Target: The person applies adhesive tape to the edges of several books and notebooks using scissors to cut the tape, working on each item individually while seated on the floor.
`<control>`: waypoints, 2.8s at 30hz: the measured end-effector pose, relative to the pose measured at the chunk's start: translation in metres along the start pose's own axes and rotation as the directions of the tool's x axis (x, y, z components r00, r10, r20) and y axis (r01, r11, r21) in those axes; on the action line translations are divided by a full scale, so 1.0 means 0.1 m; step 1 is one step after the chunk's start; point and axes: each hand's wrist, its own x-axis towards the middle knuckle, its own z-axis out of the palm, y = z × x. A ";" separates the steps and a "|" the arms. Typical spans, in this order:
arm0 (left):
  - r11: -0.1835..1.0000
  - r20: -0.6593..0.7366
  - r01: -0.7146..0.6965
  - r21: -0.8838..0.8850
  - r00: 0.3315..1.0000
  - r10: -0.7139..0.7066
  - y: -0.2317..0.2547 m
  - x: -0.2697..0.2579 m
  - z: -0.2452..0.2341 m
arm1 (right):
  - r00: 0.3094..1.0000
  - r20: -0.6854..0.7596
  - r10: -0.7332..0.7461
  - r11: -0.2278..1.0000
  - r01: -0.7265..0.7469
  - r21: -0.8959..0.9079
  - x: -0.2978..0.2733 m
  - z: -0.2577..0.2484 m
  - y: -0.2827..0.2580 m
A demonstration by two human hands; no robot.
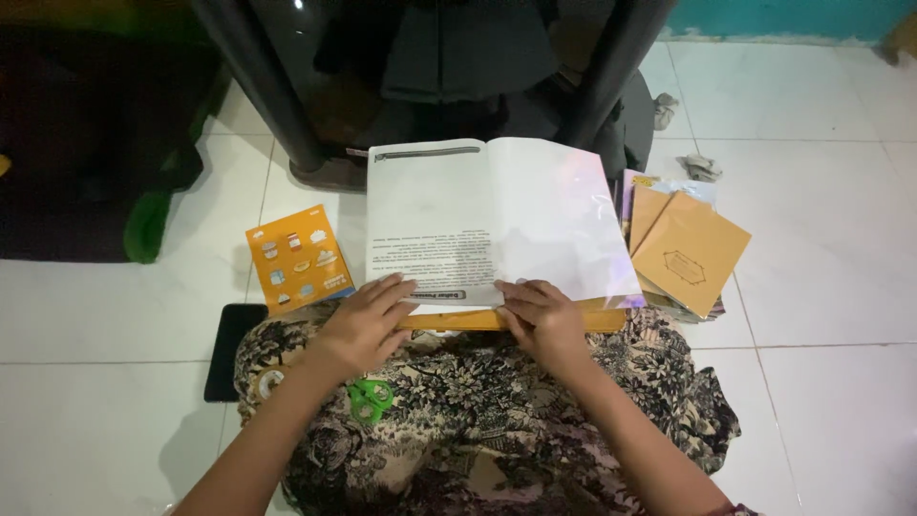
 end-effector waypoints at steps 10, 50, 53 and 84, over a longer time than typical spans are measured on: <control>0.949 0.020 0.163 -0.269 0.986 -0.164 -0.12 -0.08 -0.02 | 0.999 0.003 0.035 0.999 -0.036 0.022 -0.03 0.06 0.07; 0.937 0.283 0.345 0.050 0.895 -0.345 0.28 0.36 -0.41 | 0.778 0.365 0.512 0.849 -0.522 -0.078 0.35 0.05 0.26; 0.969 0.187 0.224 0.107 0.952 -0.241 0.43 0.53 -0.26 | 0.759 0.385 0.525 0.840 -0.535 -0.090 0.37 0.08 0.29; 0.999 -0.216 0.037 -0.039 0.975 -0.044 0.55 0.83 0.39 | 0.814 0.393 0.427 0.877 -0.479 0.038 -0.03 -0.57 0.68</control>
